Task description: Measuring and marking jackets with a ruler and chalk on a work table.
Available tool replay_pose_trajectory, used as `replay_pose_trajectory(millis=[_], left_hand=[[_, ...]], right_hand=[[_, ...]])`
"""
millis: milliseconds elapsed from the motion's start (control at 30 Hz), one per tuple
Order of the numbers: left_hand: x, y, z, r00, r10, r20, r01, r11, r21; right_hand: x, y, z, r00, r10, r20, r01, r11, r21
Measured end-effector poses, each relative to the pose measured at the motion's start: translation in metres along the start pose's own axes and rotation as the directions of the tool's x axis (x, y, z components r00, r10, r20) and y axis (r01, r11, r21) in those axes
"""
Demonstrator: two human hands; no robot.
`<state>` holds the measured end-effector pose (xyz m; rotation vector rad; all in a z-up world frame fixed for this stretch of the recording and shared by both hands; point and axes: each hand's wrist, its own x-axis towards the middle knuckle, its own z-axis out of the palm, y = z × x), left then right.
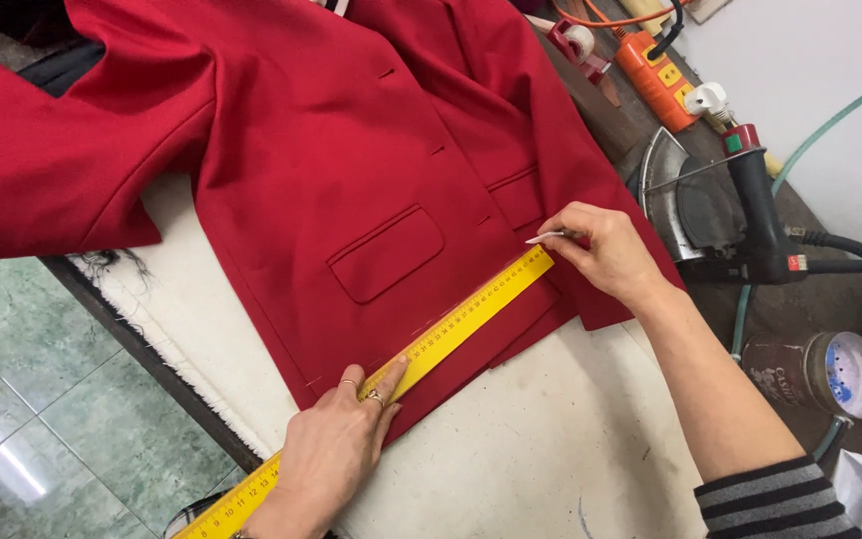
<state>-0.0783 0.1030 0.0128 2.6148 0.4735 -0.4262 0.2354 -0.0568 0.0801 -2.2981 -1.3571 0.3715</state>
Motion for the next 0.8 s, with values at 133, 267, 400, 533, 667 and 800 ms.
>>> replay_pose_trajectory(millis=[133,267,400,533,667,800], left_hand=[[0.002,-0.001,0.002,1.0,0.006,-0.011,-0.006,1.0,0.017],[0.003,-0.001,0.002,1.0,0.009,-0.018,-0.008,1.0,0.028],[0.003,-0.002,0.004,0.999,0.03,-0.046,-0.028,0.999,0.028],[0.004,-0.003,0.002,1.0,0.015,-0.011,-0.015,1.0,0.021],[0.003,-0.003,0.0,1.0,0.014,-0.003,-0.014,1.0,0.021],[0.003,-0.002,-0.001,1.0,0.026,-0.015,-0.025,0.999,0.03]], right_hand=[[0.004,0.003,0.0,0.999,0.0,0.041,-0.001,1.0,0.028],[0.008,0.006,-0.002,0.992,-0.031,0.121,0.035,0.999,-0.029],[0.012,0.011,-0.004,0.98,-0.056,0.191,0.063,0.998,-0.03],[0.013,0.009,-0.007,0.978,-0.001,0.207,0.009,0.999,-0.038],[0.012,0.012,-0.006,0.979,0.003,0.205,0.004,0.999,-0.032],[0.011,0.016,-0.004,0.979,-0.007,0.205,0.013,0.999,-0.029]])
